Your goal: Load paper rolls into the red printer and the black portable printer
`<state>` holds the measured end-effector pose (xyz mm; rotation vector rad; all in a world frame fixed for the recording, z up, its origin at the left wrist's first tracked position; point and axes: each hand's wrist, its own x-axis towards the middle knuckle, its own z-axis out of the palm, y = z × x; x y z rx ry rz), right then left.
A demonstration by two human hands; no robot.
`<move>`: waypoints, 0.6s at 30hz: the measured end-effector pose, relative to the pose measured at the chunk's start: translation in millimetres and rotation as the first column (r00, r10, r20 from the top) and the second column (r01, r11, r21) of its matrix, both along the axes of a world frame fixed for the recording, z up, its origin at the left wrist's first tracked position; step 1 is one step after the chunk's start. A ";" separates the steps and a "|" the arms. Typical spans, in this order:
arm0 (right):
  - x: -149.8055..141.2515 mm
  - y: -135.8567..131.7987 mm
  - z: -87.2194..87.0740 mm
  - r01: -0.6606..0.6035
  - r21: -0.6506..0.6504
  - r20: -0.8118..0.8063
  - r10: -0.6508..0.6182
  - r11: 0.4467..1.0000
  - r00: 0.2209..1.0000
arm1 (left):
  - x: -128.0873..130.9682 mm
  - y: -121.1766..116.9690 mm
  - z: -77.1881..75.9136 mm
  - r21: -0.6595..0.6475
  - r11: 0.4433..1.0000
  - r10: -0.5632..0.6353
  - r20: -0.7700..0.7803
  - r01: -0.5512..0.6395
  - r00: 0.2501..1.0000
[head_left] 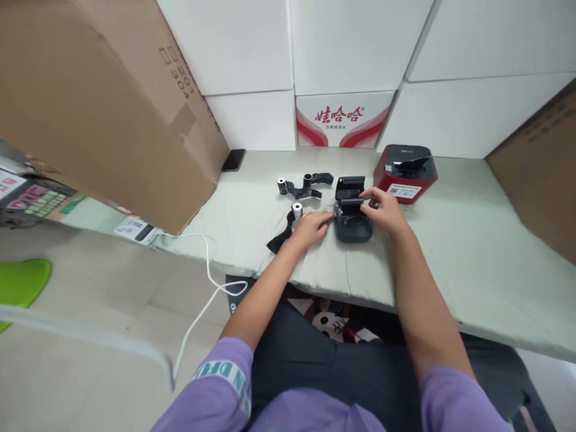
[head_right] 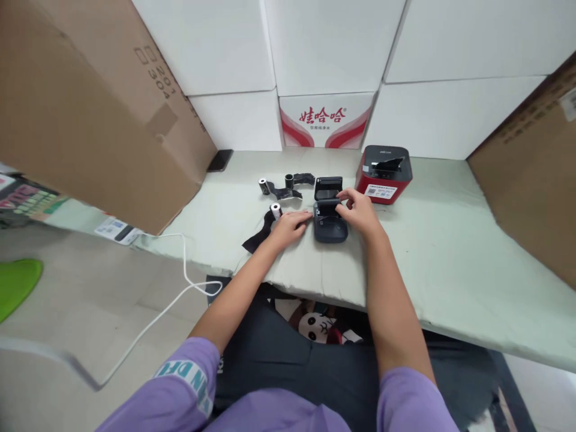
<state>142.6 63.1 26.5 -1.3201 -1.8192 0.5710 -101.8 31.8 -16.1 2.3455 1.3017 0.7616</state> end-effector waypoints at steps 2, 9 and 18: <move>1.2 1.2 -3.9 0.012 0.040 0.081 -0.016 0.999 0.997 | -0.1 0.0 -0.3 0.009 1.000 0.002 -0.002 -0.002 1.000; -1.0 10.3 -17.6 0.096 0.074 0.081 -0.102 0.993 0.991 | 0.8 -7.8 8.2 0.117 0.993 0.029 0.025 -0.032 0.999; -24.4 35.5 -40.3 0.074 -0.043 -0.463 -0.085 0.996 0.882 | 31.0 -12.3 14.9 0.412 0.909 -0.088 0.051 0.059 0.995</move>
